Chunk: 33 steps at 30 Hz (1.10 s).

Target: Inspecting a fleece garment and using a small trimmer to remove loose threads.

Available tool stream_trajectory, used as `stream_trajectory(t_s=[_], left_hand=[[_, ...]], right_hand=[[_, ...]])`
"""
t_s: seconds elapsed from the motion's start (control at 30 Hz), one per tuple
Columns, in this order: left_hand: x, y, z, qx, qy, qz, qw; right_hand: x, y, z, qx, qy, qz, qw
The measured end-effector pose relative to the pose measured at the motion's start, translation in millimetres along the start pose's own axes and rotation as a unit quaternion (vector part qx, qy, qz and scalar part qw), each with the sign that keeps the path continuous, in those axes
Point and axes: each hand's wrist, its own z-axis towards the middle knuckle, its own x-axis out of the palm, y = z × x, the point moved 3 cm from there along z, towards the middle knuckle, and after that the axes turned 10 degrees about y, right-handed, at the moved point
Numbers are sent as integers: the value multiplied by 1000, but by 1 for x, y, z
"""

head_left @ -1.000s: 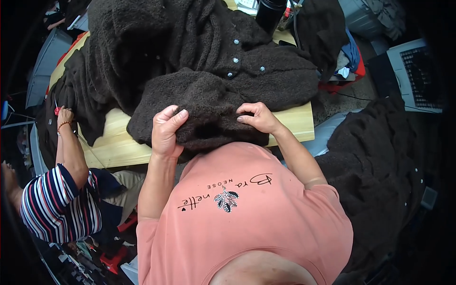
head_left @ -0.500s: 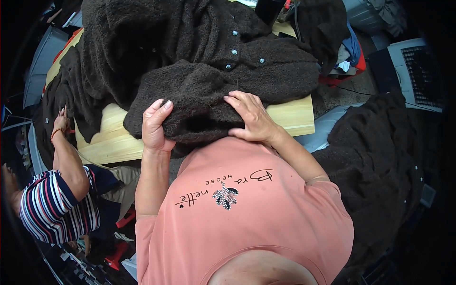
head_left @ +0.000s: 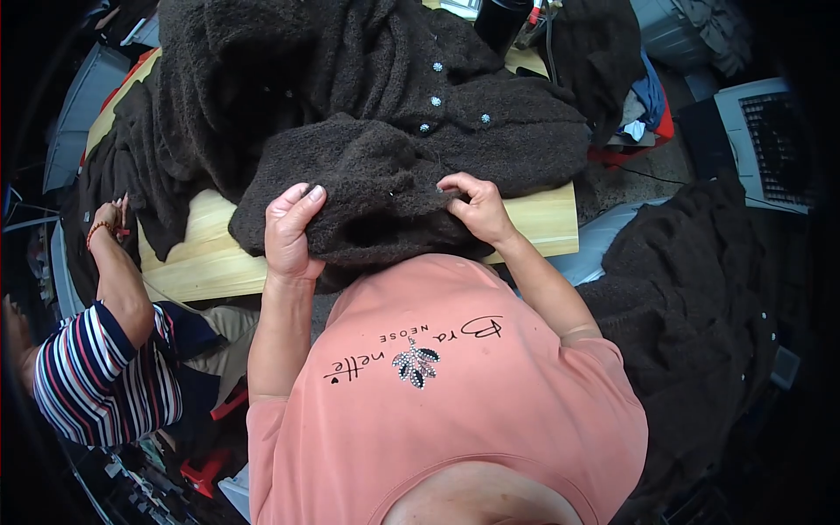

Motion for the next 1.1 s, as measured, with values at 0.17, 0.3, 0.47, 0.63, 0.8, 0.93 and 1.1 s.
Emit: stream_trajectory(t_s=[0.17, 0.3, 0.47, 0.63, 0.8, 0.93, 1.1], left_hand=[[-2, 1, -3, 4, 0, 49, 999], [1, 5, -3, -14, 7, 63, 998], [2, 4, -8, 2, 18, 78, 997], [7, -4, -4, 8, 18, 121, 992], [36, -8, 1, 35, 64, 272, 959], [48, 3, 2, 30, 188, 360, 913], [35, 16, -2, -98, 212, 219, 947]], right_hand=[[2, -1, 6, -67, 55, -44, 995], [6, -4, 7, -23, 101, -41, 994], [1, -5, 4, -56, 58, 7, 997], [-29, 65, -4, -220, -133, -108, 960], [-1, 146, -25, -494, 9, -200, 846], [17, 144, -19, -480, 58, -257, 837], [21, 138, -18, -479, 55, -279, 831]])
